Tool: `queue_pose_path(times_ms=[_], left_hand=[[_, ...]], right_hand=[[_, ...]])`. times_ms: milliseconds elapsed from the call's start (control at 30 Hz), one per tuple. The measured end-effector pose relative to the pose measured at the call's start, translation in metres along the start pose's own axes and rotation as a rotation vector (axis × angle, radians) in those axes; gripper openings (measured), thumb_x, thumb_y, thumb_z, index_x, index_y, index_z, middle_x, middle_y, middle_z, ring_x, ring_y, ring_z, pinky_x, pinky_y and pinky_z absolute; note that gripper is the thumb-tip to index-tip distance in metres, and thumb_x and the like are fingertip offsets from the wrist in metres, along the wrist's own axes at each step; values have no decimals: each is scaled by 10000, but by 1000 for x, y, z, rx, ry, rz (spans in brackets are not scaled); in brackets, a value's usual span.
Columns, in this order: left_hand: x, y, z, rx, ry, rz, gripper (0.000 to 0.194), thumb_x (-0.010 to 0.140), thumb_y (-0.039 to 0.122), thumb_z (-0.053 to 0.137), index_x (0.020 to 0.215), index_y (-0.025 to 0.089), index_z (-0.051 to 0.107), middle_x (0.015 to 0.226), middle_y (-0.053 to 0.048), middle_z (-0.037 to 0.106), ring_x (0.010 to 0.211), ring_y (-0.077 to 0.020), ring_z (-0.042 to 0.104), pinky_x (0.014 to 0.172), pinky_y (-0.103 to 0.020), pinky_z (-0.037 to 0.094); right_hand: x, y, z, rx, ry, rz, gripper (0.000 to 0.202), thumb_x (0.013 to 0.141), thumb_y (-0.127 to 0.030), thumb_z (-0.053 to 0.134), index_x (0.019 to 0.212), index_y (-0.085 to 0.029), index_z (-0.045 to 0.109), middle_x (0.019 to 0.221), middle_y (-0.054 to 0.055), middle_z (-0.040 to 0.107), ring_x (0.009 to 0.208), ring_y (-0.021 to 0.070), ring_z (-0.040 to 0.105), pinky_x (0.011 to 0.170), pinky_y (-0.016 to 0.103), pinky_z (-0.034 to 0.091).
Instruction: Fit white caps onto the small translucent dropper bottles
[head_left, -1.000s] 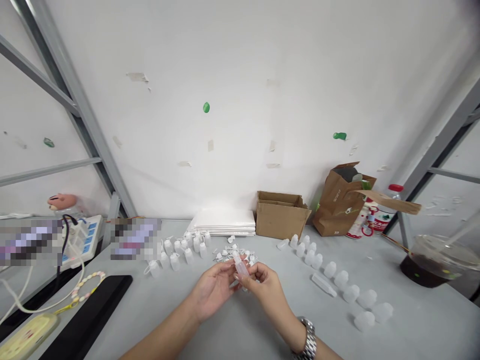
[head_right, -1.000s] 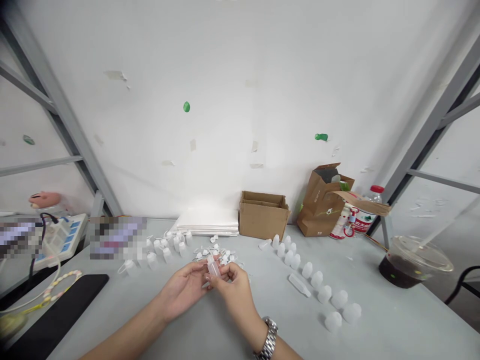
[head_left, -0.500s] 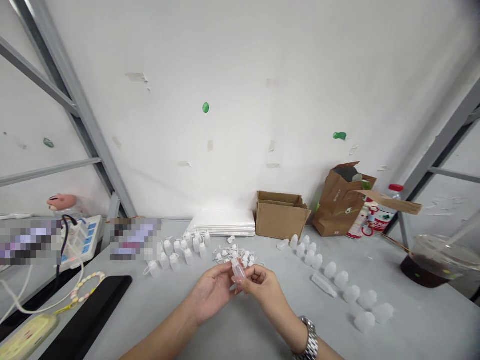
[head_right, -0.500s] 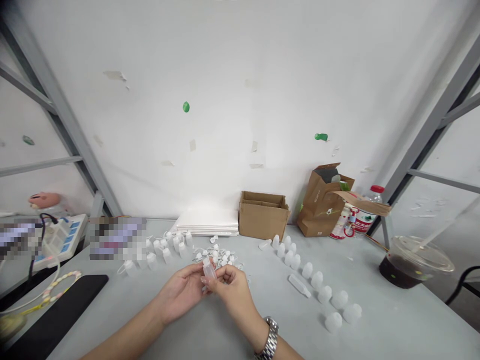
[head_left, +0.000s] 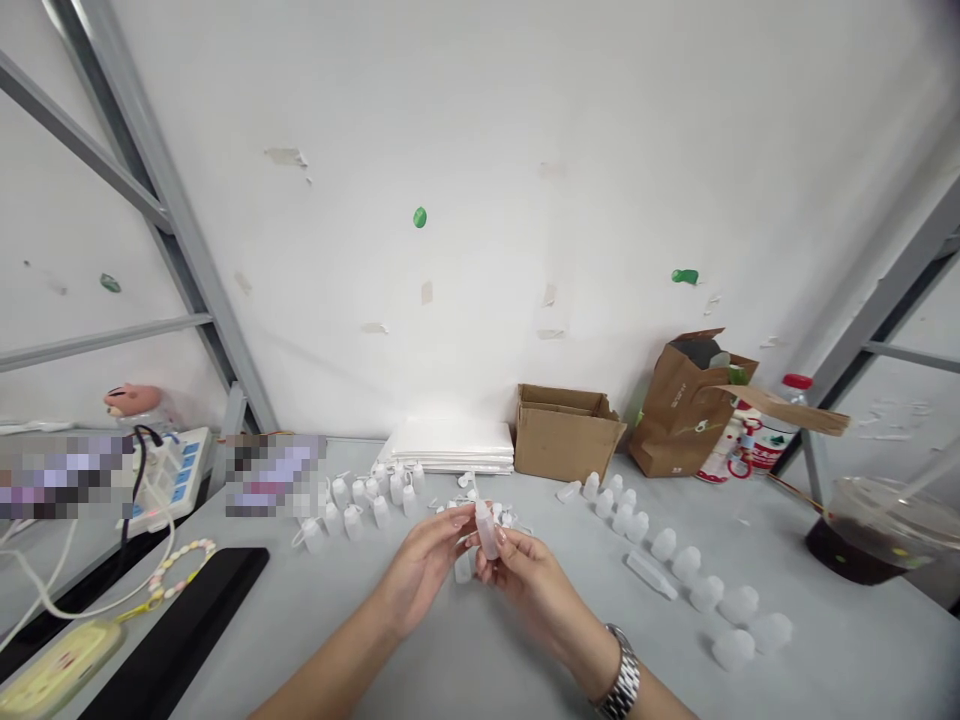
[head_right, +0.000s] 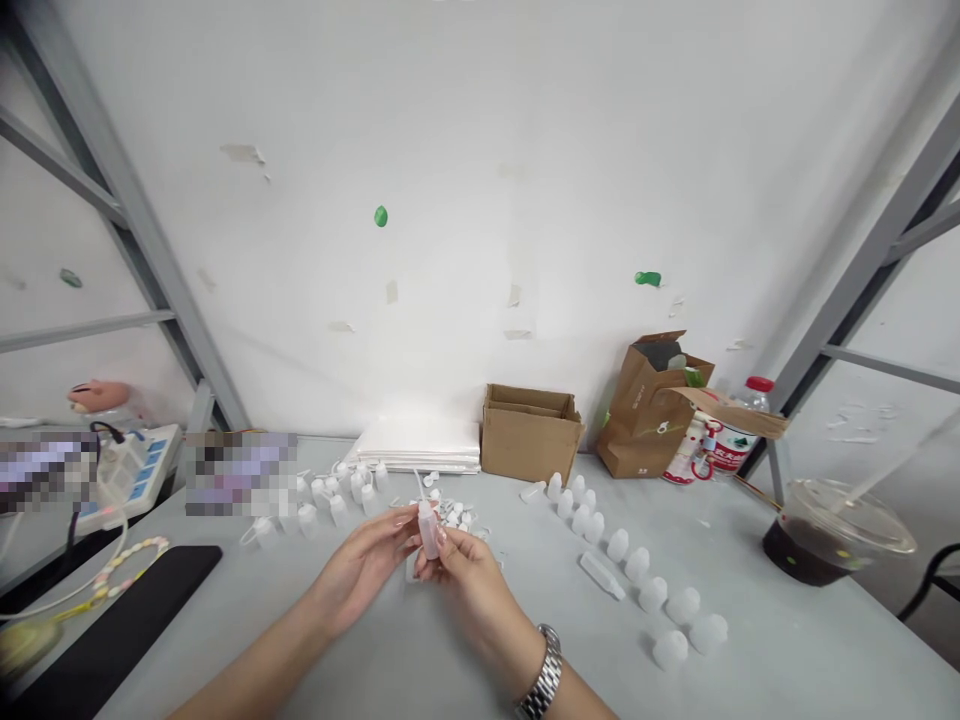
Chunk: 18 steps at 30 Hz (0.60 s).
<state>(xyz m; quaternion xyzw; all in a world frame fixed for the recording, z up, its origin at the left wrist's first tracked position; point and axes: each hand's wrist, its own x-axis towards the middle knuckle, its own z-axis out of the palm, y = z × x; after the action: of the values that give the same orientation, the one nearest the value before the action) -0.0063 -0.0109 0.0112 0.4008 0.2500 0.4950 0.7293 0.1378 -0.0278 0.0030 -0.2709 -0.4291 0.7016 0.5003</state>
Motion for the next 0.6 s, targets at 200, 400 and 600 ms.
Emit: queue_pose_path(times_ms=[200,400,600], left_hand=[[1,-2,-1,24,38,-25,178,757,265,595,873,152,670,826,-67,660,857,-199,559,802,-311,395],[2,-5,-2,122,12,-34,338,761,371,584,1011,150,640,781,-67,670,675,-170,589,668,-303,443],[3,-5,-2,265,172,25,339,661,356,688,919,136,678,823,-79,712,865,-223,623,832,-330,428]], right_hand=[[1,5,-5,207,-38,98,323,688,-427,686,773,-114,676,561,-5,529,532,100,445,602,254,366],[1,11,-3,118,-20,87,345,717,-457,649,730,-112,652,561,10,563,547,107,487,593,245,369],[4,2,-8,-194,8,45,398,742,-535,566,789,-144,619,621,16,602,536,130,544,604,282,410]])
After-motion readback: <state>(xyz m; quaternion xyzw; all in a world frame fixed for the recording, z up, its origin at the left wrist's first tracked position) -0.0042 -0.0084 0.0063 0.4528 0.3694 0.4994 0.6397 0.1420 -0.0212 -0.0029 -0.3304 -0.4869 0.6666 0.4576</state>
